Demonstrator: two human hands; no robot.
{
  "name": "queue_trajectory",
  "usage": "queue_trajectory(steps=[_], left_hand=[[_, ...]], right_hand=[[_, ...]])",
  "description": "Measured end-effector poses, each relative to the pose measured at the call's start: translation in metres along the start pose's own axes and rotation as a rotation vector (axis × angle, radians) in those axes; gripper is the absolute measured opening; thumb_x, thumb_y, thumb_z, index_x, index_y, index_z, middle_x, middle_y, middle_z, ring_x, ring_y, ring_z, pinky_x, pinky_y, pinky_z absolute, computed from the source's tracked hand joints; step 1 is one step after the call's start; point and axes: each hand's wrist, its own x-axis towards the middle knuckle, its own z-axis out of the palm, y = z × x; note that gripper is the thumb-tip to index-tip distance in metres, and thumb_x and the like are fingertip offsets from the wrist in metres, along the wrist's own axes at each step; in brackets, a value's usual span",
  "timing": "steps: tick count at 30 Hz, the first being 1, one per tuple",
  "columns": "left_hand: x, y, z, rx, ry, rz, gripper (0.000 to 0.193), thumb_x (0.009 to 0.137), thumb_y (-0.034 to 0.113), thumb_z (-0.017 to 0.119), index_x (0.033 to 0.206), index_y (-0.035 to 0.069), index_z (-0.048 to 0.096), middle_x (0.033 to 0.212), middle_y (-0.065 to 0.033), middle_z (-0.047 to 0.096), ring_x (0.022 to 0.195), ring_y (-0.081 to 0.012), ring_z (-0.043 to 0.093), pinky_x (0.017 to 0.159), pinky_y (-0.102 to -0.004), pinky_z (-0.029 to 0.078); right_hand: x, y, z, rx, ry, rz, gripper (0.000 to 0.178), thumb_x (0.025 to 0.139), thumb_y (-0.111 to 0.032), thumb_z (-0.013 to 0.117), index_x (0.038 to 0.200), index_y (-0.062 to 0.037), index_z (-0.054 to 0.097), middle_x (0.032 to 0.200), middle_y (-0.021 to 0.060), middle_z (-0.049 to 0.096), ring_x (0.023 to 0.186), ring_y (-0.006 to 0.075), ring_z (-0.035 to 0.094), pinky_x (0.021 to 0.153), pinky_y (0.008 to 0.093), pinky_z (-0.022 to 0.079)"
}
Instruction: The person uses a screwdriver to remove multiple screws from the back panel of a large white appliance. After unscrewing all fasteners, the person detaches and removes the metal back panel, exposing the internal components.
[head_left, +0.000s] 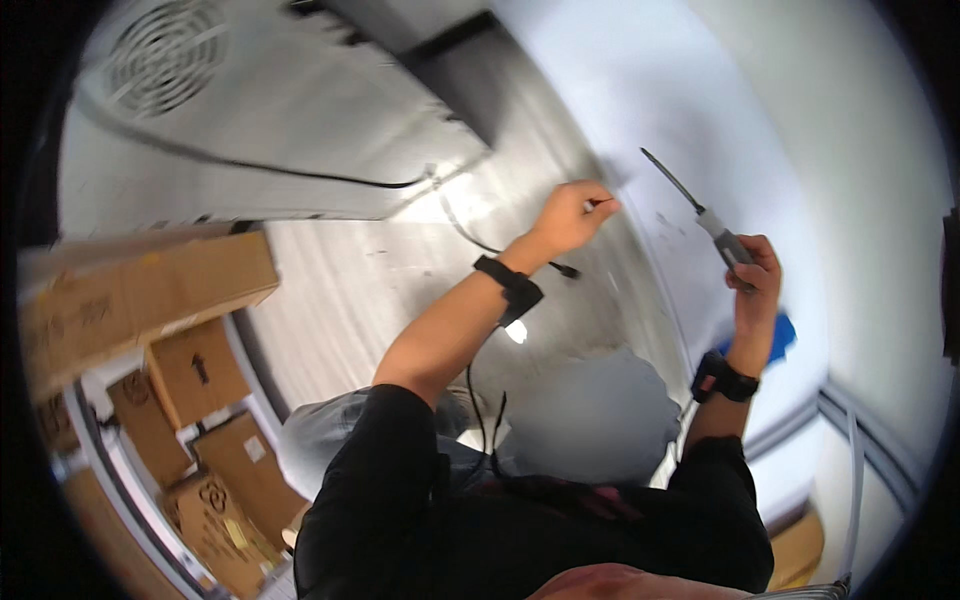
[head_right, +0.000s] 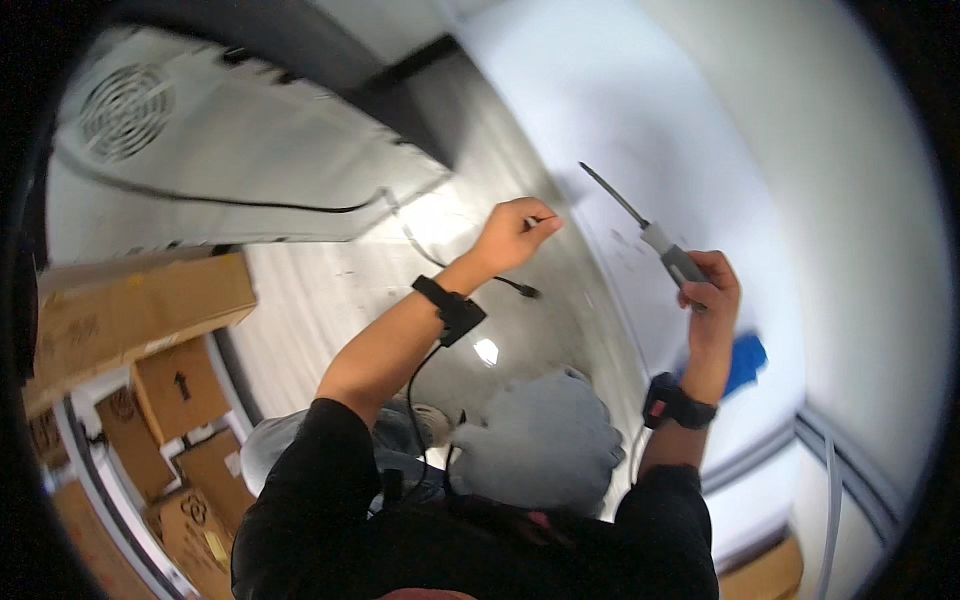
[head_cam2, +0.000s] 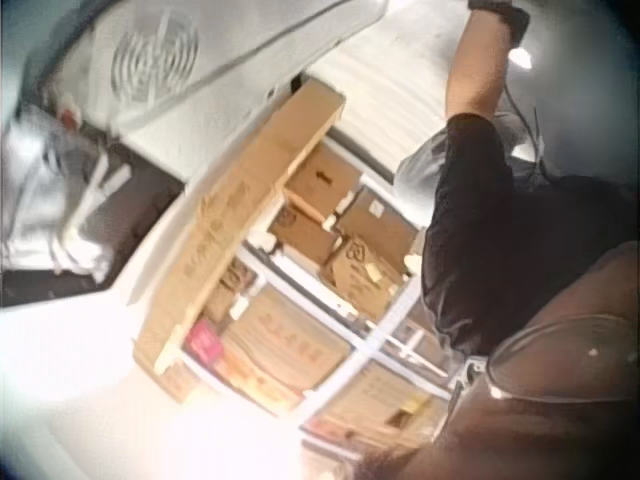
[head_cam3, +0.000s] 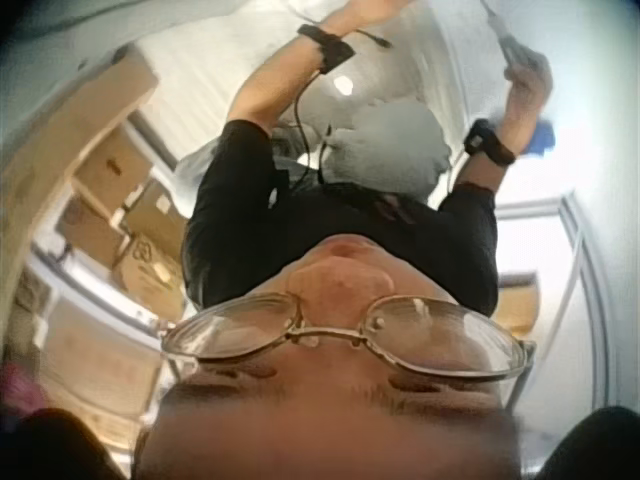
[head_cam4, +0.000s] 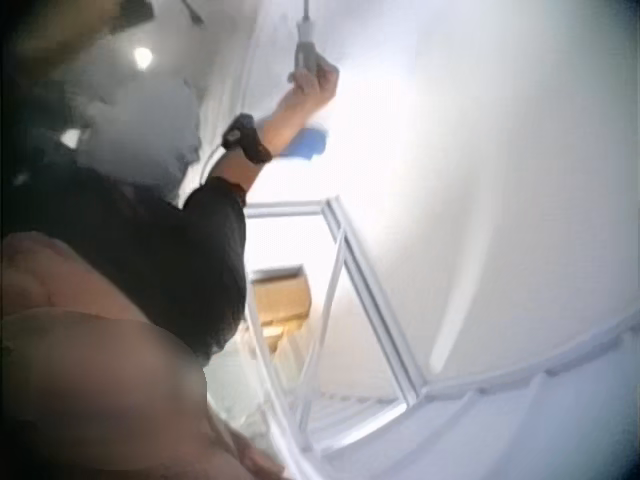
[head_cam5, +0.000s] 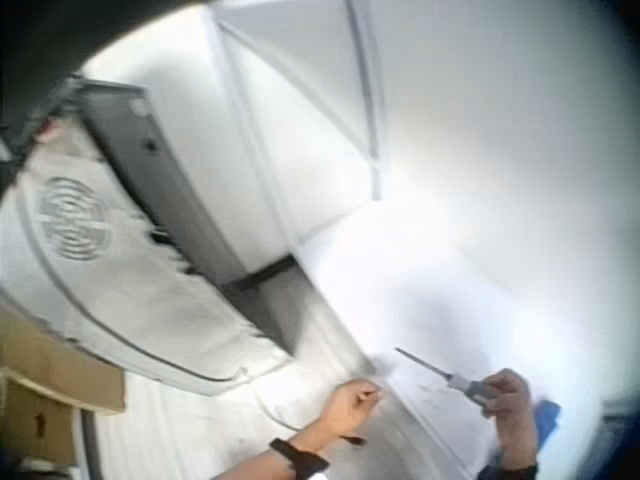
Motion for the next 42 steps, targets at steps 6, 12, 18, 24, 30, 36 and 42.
queue_trajectory(steps=[6,12,18,24,30,36,42], left_hand=[[-0.039,0.049,-0.139,-0.436,0.036,-0.03,0.038,0.099,0.033,0.04,0.117,0.002,0.052,0.101,-0.0078,0.063,0.082,-0.0146,0.06,0.072,-0.0277,0.05],[-0.088,0.092,-0.236,-0.707,0.201,0.028,0.038,0.101,0.024,0.03,0.12,-0.003,0.048,0.104,-0.0147,0.061,0.083,-0.0189,0.063,0.073,-0.0306,0.054],[-0.097,0.074,-0.282,-1.111,0.222,-0.034,0.032,0.101,0.021,0.032,0.114,-0.003,0.049,0.095,-0.0127,0.061,0.075,-0.0175,0.061,0.068,-0.0292,0.054],[-0.11,0.033,-0.322,-1.231,0.167,-0.117,0.031,0.1,0.023,0.034,0.113,0.001,0.052,0.092,-0.0091,0.061,0.072,-0.0146,0.057,0.067,-0.0279,0.05],[-0.125,0.008,-0.338,-1.062,0.202,-0.173,0.03,0.1,0.022,0.035,0.113,0.004,0.055,0.099,-0.0044,0.06,0.082,-0.0116,0.053,0.077,-0.0285,0.045],[-0.113,0.007,-0.34,-0.844,0.219,-0.138,0.029,0.098,0.023,0.04,0.112,0.007,0.06,0.106,0.0006,0.06,0.088,-0.0088,0.05,0.082,-0.0258,0.038],[-0.103,0.01,-0.34,-0.765,0.236,-0.093,0.028,0.096,0.022,0.042,0.111,0.009,0.062,0.108,0.0015,0.063,0.089,-0.0065,0.049,0.082,-0.0245,0.036]], right_hand=[[-0.015,-0.066,0.157,-0.15,-0.293,-0.128,0.027,0.066,-0.007,0.055,0.093,-0.0022,0.058,0.081,0.0068,0.058,0.059,0.0114,0.049,0.048,0.0247,0.04],[-0.064,-0.094,0.27,-0.214,-0.462,-0.145,0.023,0.074,-0.006,0.061,0.096,-0.0019,0.055,0.089,0.007,0.057,0.057,0.0074,0.05,0.047,0.0217,0.039],[-0.106,-0.114,0.36,-0.481,-0.376,-0.185,0.024,0.074,-0.006,0.064,0.095,-0.002,0.053,0.089,0.0048,0.055,0.056,0.0075,0.05,0.046,0.0214,0.038],[-0.134,-0.112,0.447,-0.709,-0.314,-0.191,0.026,0.075,-0.01,0.067,0.095,-0.0031,0.052,0.089,0.0046,0.052,0.055,0.0089,0.051,0.046,0.0221,0.039],[-0.156,-0.045,0.465,-0.417,-0.257,-0.005,0.033,0.08,-0.011,0.067,0.105,-0.0003,0.047,0.095,0.0075,0.05,0.065,0.0124,0.055,0.05,0.025,0.044],[-0.164,-0.004,0.464,-0.12,-0.155,0.187,0.041,0.088,-0.026,0.061,0.114,-0.003,0.038,0.098,0.0128,0.056,0.069,0.0143,0.053,0.058,0.0288,0.045],[-0.152,0.0,0.454,-0.055,-0.191,0.151,0.039,0.089,-0.027,0.058,0.115,-0.0036,0.038,0.095,0.014,0.06,0.065,0.0132,0.052,0.056,0.0278,0.044]])
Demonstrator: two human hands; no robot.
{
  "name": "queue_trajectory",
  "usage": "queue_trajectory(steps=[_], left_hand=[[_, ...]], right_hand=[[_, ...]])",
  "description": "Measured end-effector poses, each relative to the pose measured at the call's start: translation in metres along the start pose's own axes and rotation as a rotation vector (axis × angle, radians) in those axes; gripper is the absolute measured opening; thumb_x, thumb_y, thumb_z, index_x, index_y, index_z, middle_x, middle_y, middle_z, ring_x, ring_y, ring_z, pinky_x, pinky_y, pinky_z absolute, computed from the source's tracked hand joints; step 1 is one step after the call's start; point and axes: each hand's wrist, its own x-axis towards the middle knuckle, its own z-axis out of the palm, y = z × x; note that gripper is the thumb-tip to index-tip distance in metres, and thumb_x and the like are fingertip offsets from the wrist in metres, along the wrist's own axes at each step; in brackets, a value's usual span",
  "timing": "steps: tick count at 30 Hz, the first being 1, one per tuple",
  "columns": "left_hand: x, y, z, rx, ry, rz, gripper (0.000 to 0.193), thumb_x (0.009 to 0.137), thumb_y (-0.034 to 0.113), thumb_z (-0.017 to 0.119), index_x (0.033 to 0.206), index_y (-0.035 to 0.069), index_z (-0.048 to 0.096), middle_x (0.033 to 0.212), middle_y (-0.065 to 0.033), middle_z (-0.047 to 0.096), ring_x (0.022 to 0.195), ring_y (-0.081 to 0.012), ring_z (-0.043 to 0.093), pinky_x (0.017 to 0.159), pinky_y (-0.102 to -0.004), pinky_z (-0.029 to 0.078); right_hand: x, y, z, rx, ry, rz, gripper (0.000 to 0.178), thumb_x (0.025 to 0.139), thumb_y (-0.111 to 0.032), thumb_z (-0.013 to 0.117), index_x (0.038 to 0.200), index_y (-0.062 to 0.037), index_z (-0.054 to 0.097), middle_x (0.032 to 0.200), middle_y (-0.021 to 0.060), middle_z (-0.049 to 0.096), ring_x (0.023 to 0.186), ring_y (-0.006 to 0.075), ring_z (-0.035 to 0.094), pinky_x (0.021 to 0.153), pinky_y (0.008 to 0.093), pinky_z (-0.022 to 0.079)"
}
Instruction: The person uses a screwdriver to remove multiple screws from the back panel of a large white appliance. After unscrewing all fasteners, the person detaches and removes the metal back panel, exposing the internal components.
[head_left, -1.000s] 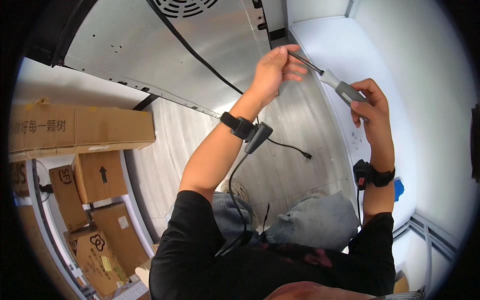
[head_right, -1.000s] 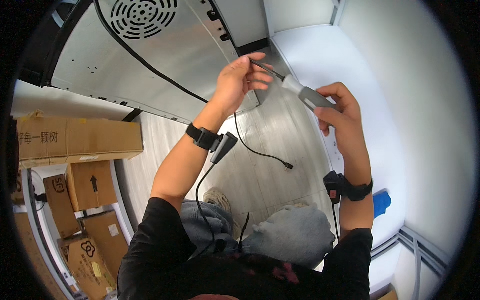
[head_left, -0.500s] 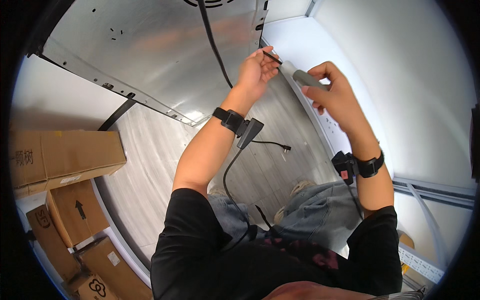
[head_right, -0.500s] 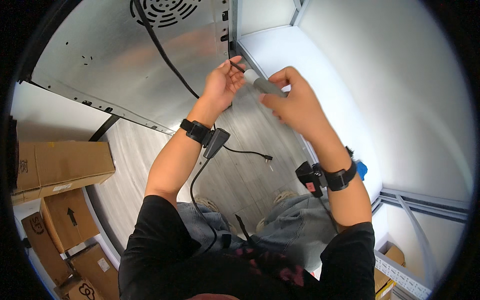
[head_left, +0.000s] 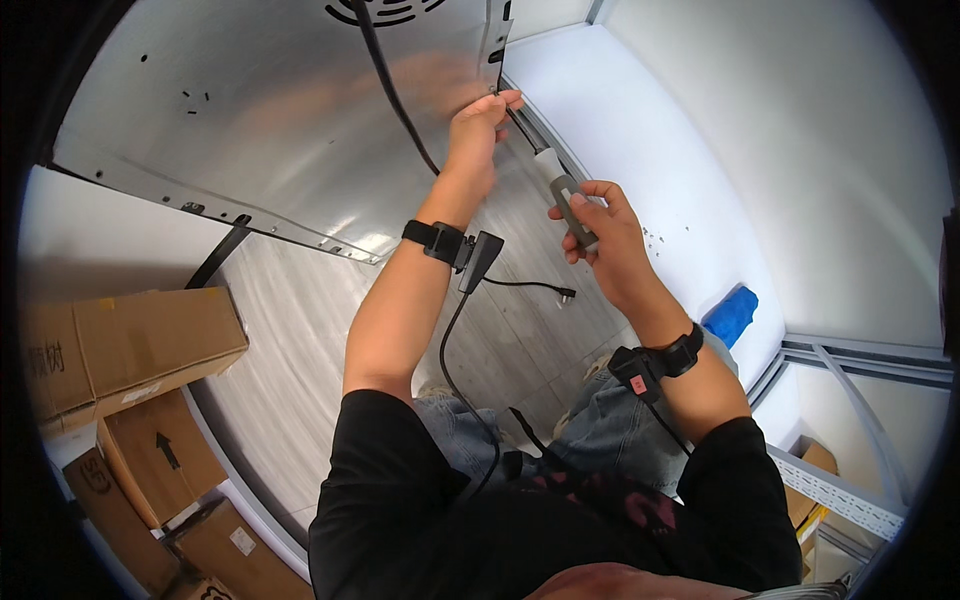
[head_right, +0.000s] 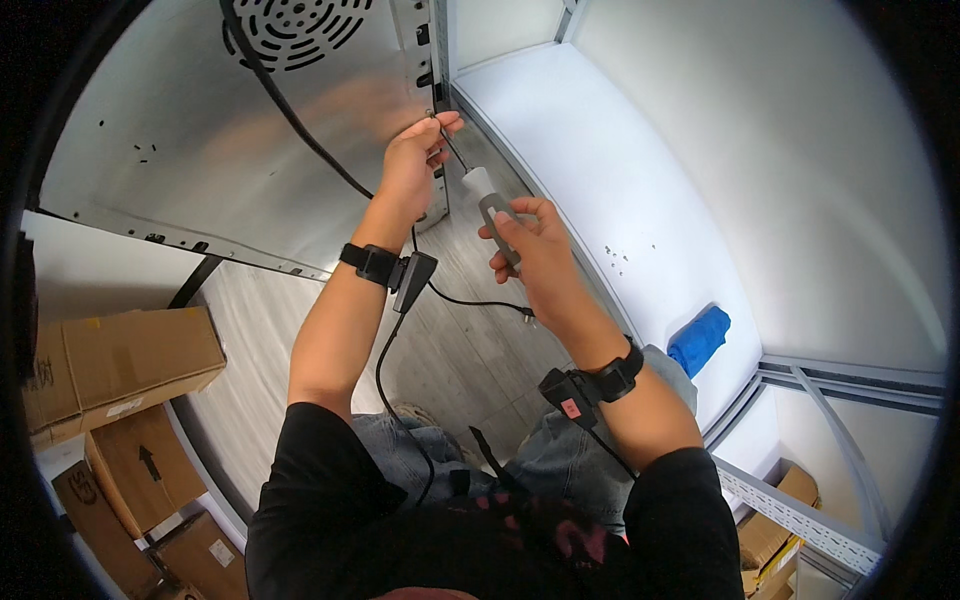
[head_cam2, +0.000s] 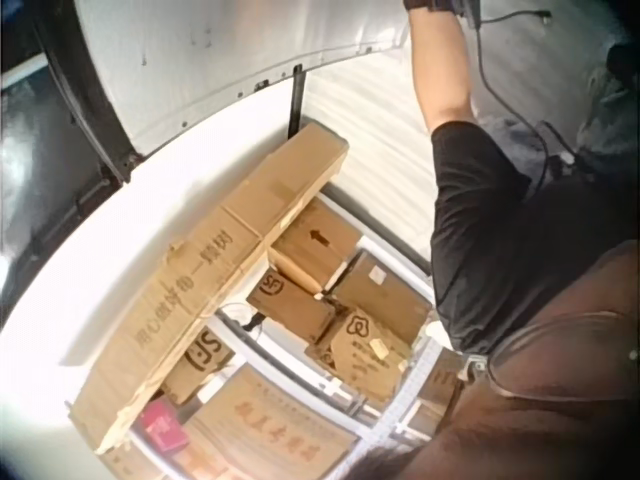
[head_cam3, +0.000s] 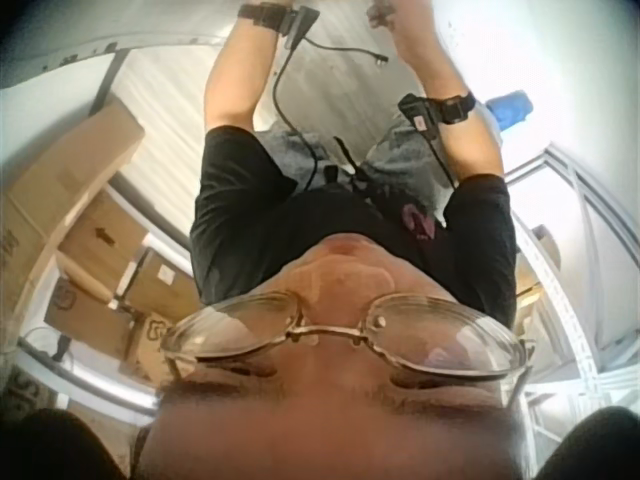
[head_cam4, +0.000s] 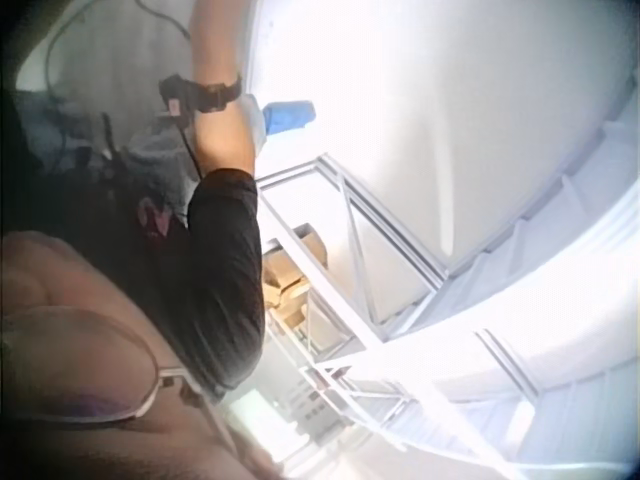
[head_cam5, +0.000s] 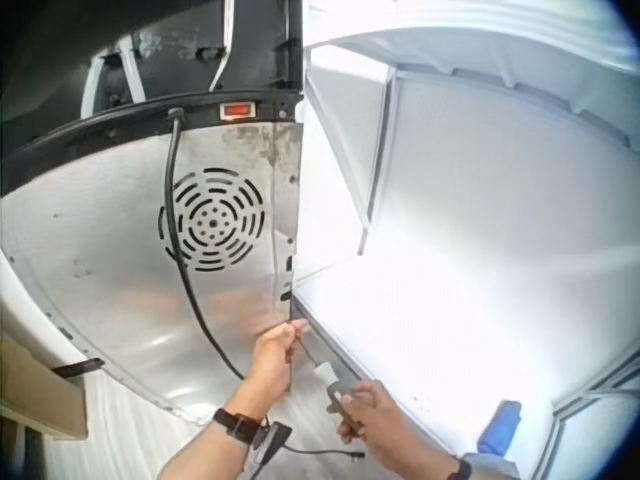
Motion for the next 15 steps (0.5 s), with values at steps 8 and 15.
queue_trajectory(steps=[8,15], left_hand=[[0.008,-0.004,0.01,0.019,-0.014,0.031,0.028,0.096,0.02,0.041,0.111,0.009,0.062,0.109,0.0006,0.063,0.089,-0.006,0.049,0.082,-0.0241,0.036],[0.02,-0.009,0.017,-0.015,-0.005,0.021,0.027,0.097,0.021,0.043,0.112,0.009,0.061,0.109,-0.0007,0.063,0.089,-0.0069,0.05,0.081,-0.0246,0.036]], right_hand=[[0.009,0.0,-0.016,0.002,0.018,-0.014,0.032,0.09,-0.023,0.056,0.11,-0.0031,0.041,0.092,0.0139,0.061,0.06,0.0122,0.052,0.051,0.0262,0.043],[0.025,-0.007,-0.037,0.079,-0.021,0.016,0.027,0.09,-0.021,0.054,0.107,-0.0034,0.042,0.09,0.0139,0.062,0.059,0.0126,0.052,0.051,0.0261,0.042]])
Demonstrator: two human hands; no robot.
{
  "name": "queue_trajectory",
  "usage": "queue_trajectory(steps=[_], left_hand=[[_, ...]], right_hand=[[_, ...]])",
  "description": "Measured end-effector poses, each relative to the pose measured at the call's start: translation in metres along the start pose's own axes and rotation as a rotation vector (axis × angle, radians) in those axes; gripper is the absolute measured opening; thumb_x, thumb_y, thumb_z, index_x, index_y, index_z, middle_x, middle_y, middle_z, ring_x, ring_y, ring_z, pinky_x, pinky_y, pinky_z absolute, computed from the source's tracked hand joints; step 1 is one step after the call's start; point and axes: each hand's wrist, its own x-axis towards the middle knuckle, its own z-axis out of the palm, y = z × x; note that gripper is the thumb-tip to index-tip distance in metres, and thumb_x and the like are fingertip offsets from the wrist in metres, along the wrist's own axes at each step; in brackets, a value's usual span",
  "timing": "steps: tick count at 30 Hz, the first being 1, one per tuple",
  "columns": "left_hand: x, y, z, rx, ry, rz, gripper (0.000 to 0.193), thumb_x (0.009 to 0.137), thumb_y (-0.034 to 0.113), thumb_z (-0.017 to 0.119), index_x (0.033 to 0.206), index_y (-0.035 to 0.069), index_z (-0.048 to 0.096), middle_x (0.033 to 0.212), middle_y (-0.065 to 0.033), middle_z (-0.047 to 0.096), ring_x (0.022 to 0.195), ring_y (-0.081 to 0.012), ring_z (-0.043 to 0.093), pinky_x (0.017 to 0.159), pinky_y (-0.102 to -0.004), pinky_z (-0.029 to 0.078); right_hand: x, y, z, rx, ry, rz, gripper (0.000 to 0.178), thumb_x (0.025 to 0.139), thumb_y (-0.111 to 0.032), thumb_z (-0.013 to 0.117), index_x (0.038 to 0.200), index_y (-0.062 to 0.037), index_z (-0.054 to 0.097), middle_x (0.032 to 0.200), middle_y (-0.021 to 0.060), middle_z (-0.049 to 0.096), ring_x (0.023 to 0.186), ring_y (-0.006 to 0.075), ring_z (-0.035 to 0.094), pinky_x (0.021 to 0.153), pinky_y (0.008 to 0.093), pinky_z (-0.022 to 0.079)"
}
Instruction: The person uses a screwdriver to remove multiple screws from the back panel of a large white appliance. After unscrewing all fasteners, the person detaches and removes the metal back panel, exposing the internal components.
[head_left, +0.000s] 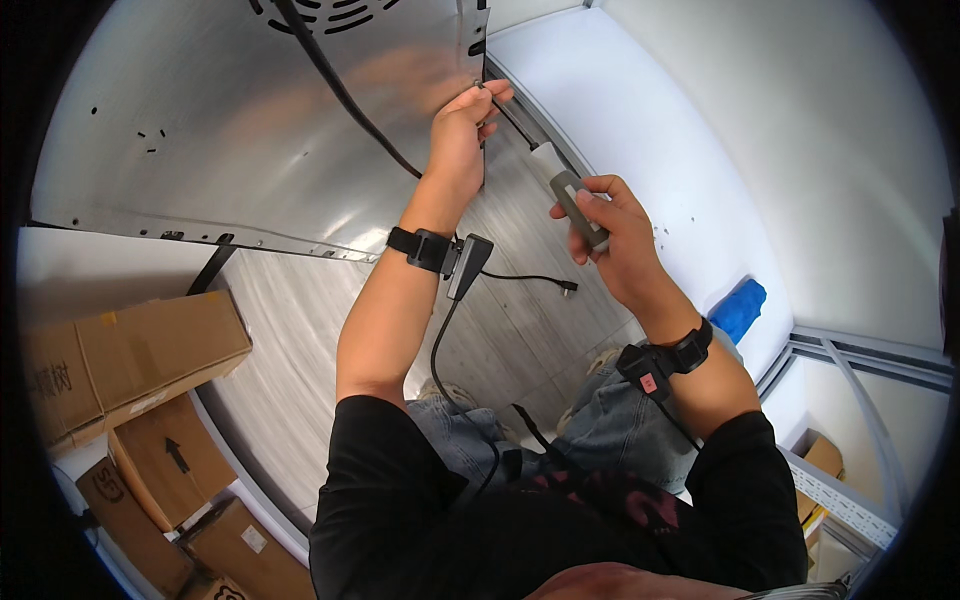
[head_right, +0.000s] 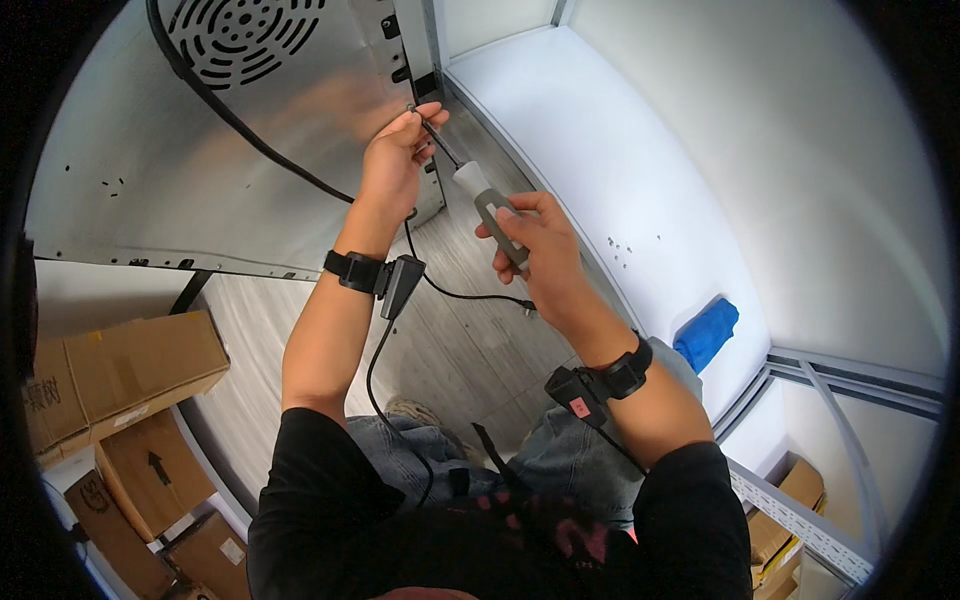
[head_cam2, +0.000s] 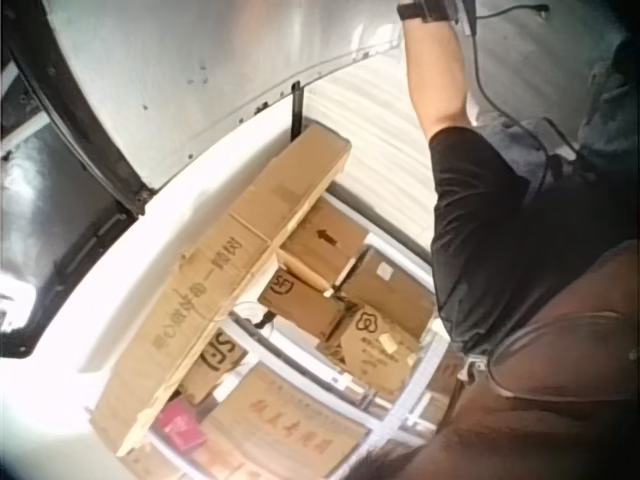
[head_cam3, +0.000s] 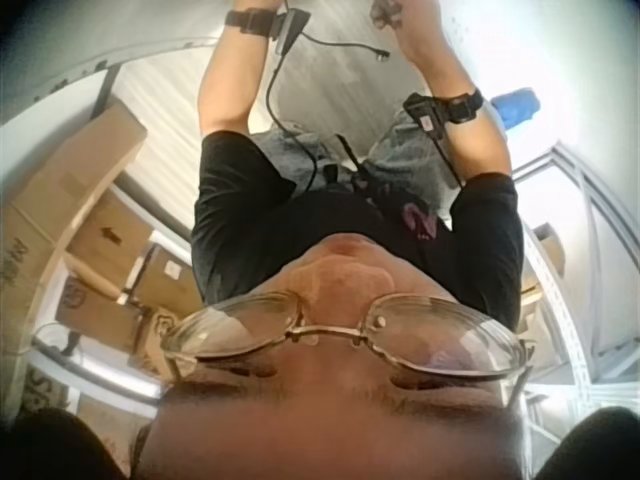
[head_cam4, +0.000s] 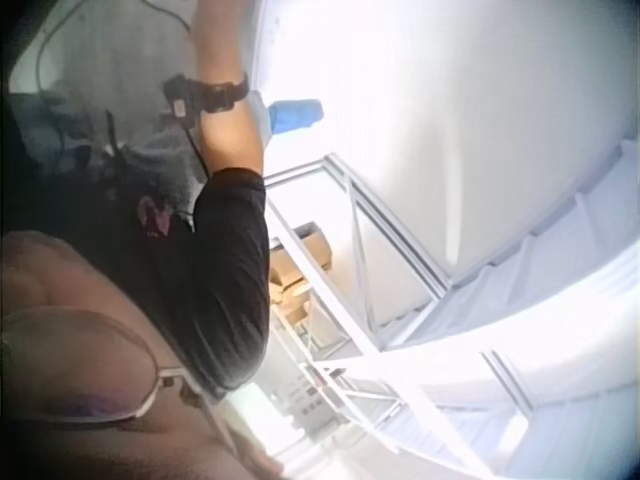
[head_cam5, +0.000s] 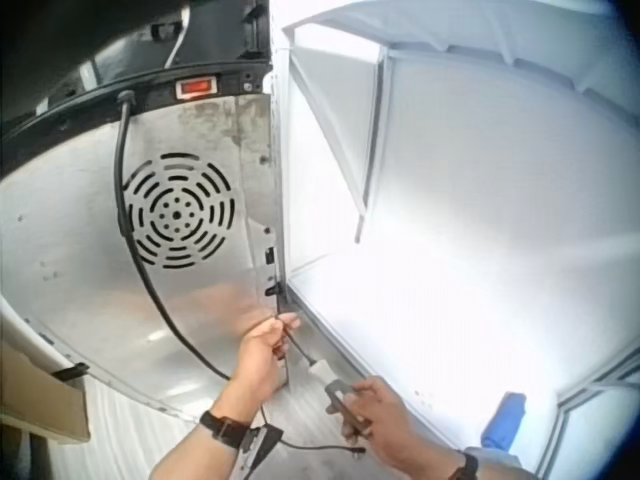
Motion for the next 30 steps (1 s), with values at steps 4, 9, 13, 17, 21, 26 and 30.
queue_trajectory(steps=[4,9,13,17,21,26,30], left_hand=[[0.001,0.0,0.008,0.018,0.015,0.014,0.027,0.097,0.024,0.044,0.11,0.009,0.062,0.108,-0.0009,0.064,0.089,-0.0074,0.051,0.081,-0.0249,0.036],[0.002,-0.001,0.017,0.044,0.034,0.027,0.026,0.096,0.025,0.045,0.107,0.009,0.063,0.107,-0.0014,0.064,0.091,-0.0078,0.051,0.081,-0.0253,0.036],[0.002,-0.004,0.021,0.048,0.048,0.023,0.027,0.096,0.026,0.045,0.105,0.008,0.063,0.103,-0.0016,0.064,0.09,-0.0085,0.052,0.08,-0.0253,0.037],[0.002,-0.004,0.023,0.001,0.021,-0.007,0.024,0.094,0.025,0.051,0.104,0.006,0.062,0.09,-0.0005,0.063,0.08,-0.0084,0.054,0.071,-0.0233,0.042],[0.003,0.003,0.019,-0.022,-0.006,-0.039,0.022,0.091,0.021,0.058,0.105,0.004,0.062,0.08,-0.0001,0.06,0.069,-0.0083,0.055,0.063,-0.0208,0.045],[0.0,0.01,0.023,-0.102,-0.011,-0.064,0.022,0.091,0.017,0.059,0.107,0.002,0.061,0.08,-0.0012,0.06,0.07,-0.0099,0.058,0.064,-0.0201,0.046],[-0.002,0.009,0.021,-0.134,0.001,-0.07,0.023,0.09,0.016,0.059,0.108,0.002,0.06,0.08,-0.0014,0.061,0.071,-0.0105,0.059,0.063,-0.0201,0.047]], right_hand=[[0.002,-0.006,-0.005,0.195,-0.051,0.088,0.025,0.091,-0.02,0.052,0.107,-0.0034,0.042,0.089,0.0137,0.061,0.059,0.013,0.052,0.05,0.0257,0.042],[0.006,-0.008,-0.016,0.425,-0.12,0.182,0.025,0.09,-0.02,0.053,0.105,-0.0032,0.043,0.087,0.0139,0.06,0.06,0.0133,0.051,0.051,0.0263,0.042],[0.0,-0.014,-0.004,-0.069,0.074,-0.026,0.026,0.084,-0.013,0.06,0.103,-0.0043,0.044,0.09,0.0115,0.057,0.064,0.013,0.051,0.054,0.0273,0.044],[0.01,0.005,-0.011,-0.497,0.124,-0.401,0.032,0.079,-0.007,0.065,0.104,-0.005,0.044,0.094,0.0087,0.052,0.072,0.0128,0.052,0.054,0.0282,0.044],[0.011,0.01,-0.01,-0.622,0.139,-0.458,0.038,0.078,-0.009,0.066,0.108,-0.0045,0.044,0.097,0.0083,0.05,0.081,0.014,0.052,0.053,0.0279,0.044],[0.002,-0.012,-0.01,0.04,-0.109,0.131,0.043,0.084,-0.015,0.059,0.121,-0.0017,0.041,0.097,0.0088,0.054,0.079,0.0149,0.056,0.055,0.0253,0.045],[0.002,-0.014,-0.015,0.119,-0.221,0.286,0.043,0.088,-0.016,0.056,0.125,-0.0009,0.04,0.093,0.008,0.055,0.077,0.0148,0.057,0.055,0.0269,0.046]])
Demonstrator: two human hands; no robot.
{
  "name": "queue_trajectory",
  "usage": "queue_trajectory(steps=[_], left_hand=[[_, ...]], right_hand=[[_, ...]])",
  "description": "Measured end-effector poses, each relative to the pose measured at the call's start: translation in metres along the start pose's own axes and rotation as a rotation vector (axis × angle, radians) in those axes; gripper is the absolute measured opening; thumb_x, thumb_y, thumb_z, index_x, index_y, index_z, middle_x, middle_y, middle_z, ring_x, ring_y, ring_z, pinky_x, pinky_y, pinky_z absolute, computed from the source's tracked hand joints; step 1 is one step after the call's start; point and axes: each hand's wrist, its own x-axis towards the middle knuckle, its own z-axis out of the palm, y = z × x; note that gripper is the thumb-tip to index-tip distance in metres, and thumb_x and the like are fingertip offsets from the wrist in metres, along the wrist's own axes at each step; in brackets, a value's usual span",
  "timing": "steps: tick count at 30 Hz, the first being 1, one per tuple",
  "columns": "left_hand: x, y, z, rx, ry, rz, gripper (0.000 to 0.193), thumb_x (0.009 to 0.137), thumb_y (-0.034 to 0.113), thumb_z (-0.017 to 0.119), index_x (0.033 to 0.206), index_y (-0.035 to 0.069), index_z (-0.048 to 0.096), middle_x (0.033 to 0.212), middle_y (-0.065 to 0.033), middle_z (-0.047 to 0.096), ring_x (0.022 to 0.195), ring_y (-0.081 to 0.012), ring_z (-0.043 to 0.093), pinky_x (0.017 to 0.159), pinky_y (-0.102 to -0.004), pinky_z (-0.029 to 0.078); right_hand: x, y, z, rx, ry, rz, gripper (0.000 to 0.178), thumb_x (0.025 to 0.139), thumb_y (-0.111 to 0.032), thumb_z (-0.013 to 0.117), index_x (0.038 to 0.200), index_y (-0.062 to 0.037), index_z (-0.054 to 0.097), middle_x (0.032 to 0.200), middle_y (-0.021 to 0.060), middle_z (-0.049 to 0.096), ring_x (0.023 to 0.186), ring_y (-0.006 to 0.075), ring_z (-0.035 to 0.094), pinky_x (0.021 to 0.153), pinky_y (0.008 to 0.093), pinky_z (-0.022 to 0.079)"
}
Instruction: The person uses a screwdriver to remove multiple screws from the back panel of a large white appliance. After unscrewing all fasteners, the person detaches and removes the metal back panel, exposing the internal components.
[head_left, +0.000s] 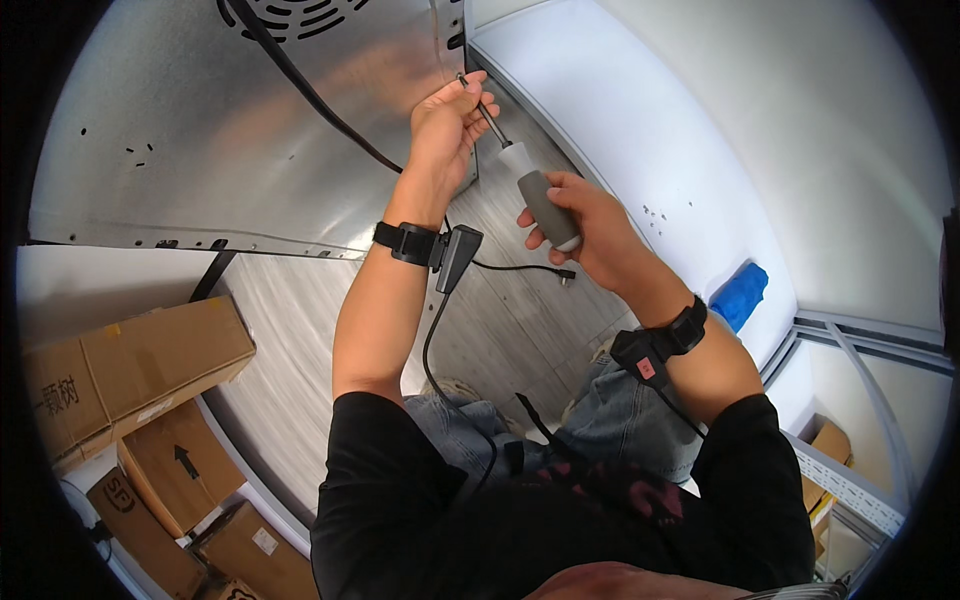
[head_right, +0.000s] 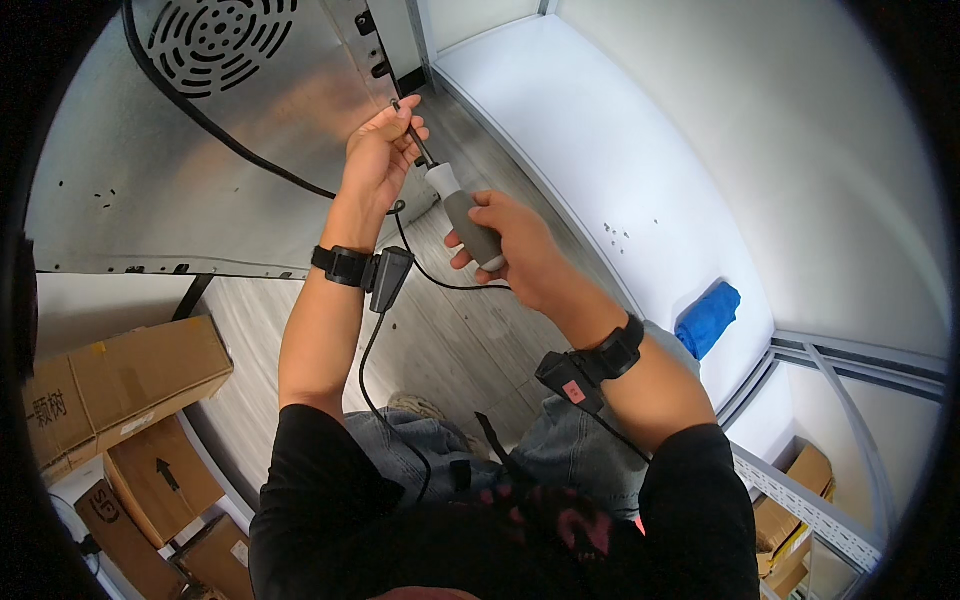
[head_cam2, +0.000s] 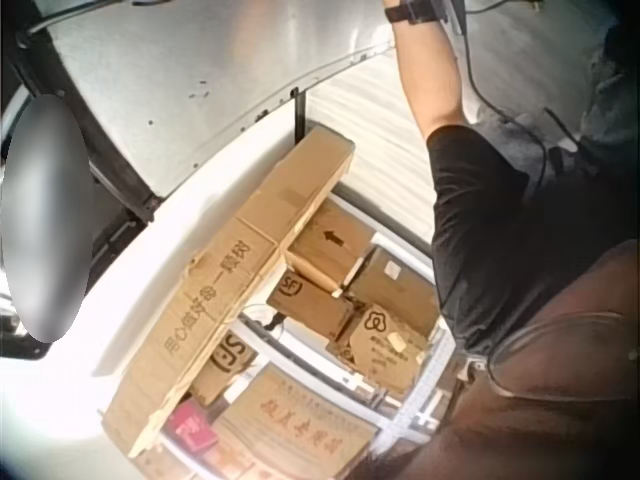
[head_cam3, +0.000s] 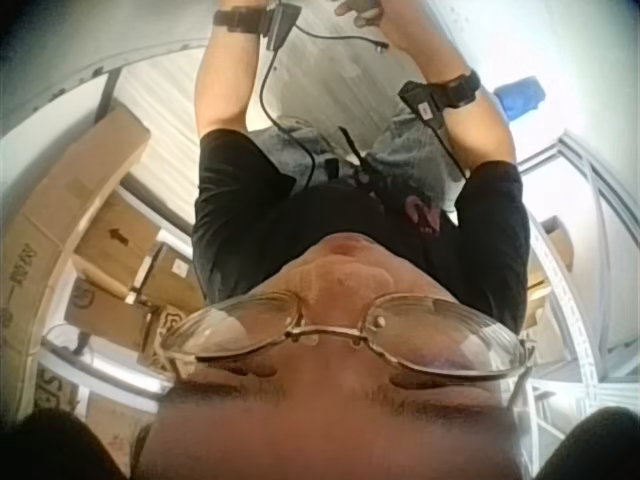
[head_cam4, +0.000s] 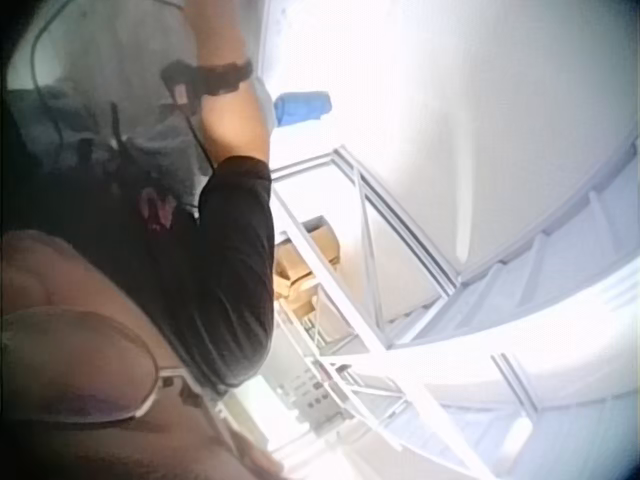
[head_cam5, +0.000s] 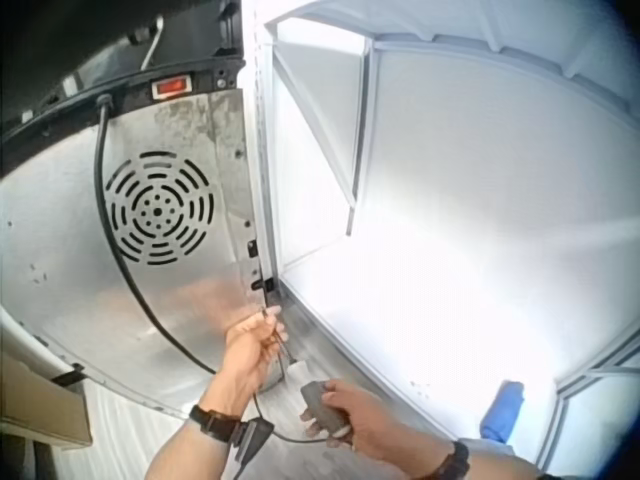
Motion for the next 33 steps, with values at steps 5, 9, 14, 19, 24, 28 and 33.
queue_trajectory(steps=[5,9,14,19,24,28,33], left_hand=[[-0.001,-0.002,-0.002,0.141,0.026,-0.038,0.022,0.09,0.019,0.06,0.104,0.002,0.061,0.078,-0.001,0.06,0.066,-0.011,0.059,0.057,-0.0208,0.047],[0.004,-0.008,-0.009,0.211,0.052,-0.023,0.022,0.09,0.019,0.06,0.102,0.002,0.061,0.076,-0.0013,0.061,0.063,-0.0118,0.059,0.056,-0.0214,0.048],[0.002,-0.008,-0.008,0.174,0.045,0.005,0.02,0.091,0.017,0.058,0.103,0.001,0.061,0.078,-0.0036,0.062,0.066,-0.0128,0.062,0.059,-0.0226,0.051],[-0.002,-0.004,-0.005,0.116,0.04,0.003,0.019,0.09,0.018,0.06,0.1,0.001,0.062,0.077,-0.0037,0.062,0.067,-0.0129,0.062,0.059,-0.023,0.052],[-0.002,-0.005,-0.007,0.224,0.086,-0.004,0.018,0.086,0.019,0.065,0.093,0.003,0.063,0.079,-0.0034,0.061,0.065,-0.0129,0.061,0.056,-0.0231,0.051],[0.0,-0.007,-0.011,0.217,0.074,-0.004,0.017,0.088,0.017,0.062,0.096,0.002,0.062,0.082,-0.0038,0.061,0.067,-0.014,0.062,0.057,-0.0233,0.051],[-0.005,-0.005,-0.007,0.171,0.046,0.005,0.02,0.093,0.011,0.051,0.108,0.001,0.059,0.085,-0.0052,0.061,0.071,-0.0155,0.063,0.063,-0.0244,0.052]], right_hand=[[0.005,0.018,0.007,-0.235,0.194,-0.162,0.044,0.086,-0.017,0.061,0.122,0.0002,0.044,0.093,0.006,0.054,0.078,0.0134,0.055,0.062,0.0279,0.05],[0.016,0.023,-0.002,-0.391,0.168,-0.18,0.046,0.084,-0.017,0.064,0.122,-0.0001,0.045,0.092,0.0045,0.053,0.078,0.0121,0.054,0.064,0.0286,0.052],[0.019,0.011,-0.003,-0.123,0.116,0.06,0.043,0.084,-0.017,0.063,0.12,-0.0008,0.047,0.095,0.0052,0.055,0.077,0.0107,0.055,0.064,0.0292,0.053],[0.018,0.013,-0.003,-0.162,0.139,0.052,0.042,0.083,-0.017,0.064,0.119,-0.0018,0.048,0.093,0.0032,0.054,0.076,0.0107,0.054,0.065,0.0312,0.053],[0.026,0.025,-0.003,-0.366,0.178,-0.051,0.043,0.082,-0.018,0.066,0.118,-0.001,0.048,0.093,0.0029,0.053,0.076,0.0116,0.054,0.065,0.0297,0.054],[0.024,0.024,0.002,-0.351,0.179,-0.023,0.043,0.082,-0.02,0.066,0.116,-0.0015,0.048,0.093,0.0038,0.054,0.077,0.0126,0.055,0.064,0.0298,0.053],[0.022,0.015,-0.006,-0.16,0.035,0.071,0.042,0.082,-0.022,0.064,0.116,-0.0021,0.049,0.093,0.0057,0.055,0.077,0.0136,0.056,0.064,0.0303,0.053]])
